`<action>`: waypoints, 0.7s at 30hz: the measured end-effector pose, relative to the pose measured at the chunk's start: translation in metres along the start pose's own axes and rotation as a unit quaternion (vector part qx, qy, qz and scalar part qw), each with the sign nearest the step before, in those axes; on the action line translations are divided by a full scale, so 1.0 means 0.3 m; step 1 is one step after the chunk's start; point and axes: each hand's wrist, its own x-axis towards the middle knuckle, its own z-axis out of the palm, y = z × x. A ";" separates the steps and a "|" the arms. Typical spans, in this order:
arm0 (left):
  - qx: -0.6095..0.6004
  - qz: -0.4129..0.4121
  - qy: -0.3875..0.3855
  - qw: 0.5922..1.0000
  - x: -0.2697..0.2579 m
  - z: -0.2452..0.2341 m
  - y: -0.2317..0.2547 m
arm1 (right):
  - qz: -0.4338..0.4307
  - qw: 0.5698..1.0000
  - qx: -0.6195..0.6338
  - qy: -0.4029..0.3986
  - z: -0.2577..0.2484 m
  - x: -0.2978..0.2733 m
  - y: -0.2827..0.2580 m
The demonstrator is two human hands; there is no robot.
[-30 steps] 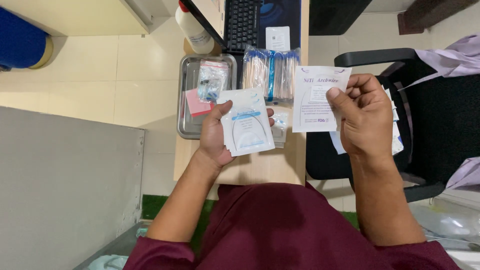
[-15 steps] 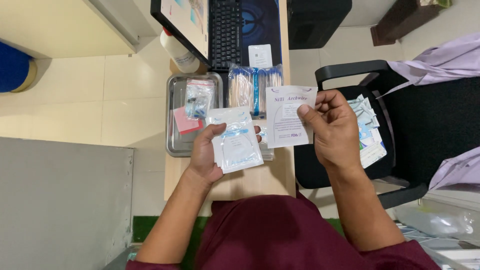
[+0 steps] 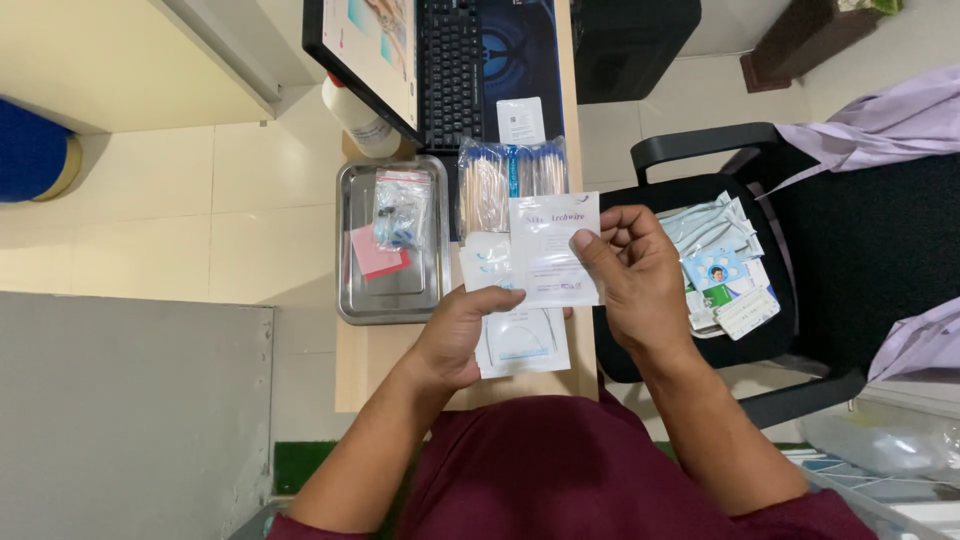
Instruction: Retrieves medical items from a sterile storage cabinet and inspects dental archwire packets and saliva ejectors at a laboratory bench.
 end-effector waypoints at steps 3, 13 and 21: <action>0.000 0.014 0.017 1.000 -0.007 0.026 0.016 | 0.007 0.999 0.034 -0.034 -0.020 0.011 0.017; 0.042 0.046 0.013 0.998 -0.012 0.001 0.050 | 0.148 0.987 0.029 -0.050 -0.048 -0.009 -0.007; -0.053 0.052 0.041 0.996 0.004 -0.062 0.053 | 0.124 0.988 0.070 -0.053 -0.051 -0.006 -0.032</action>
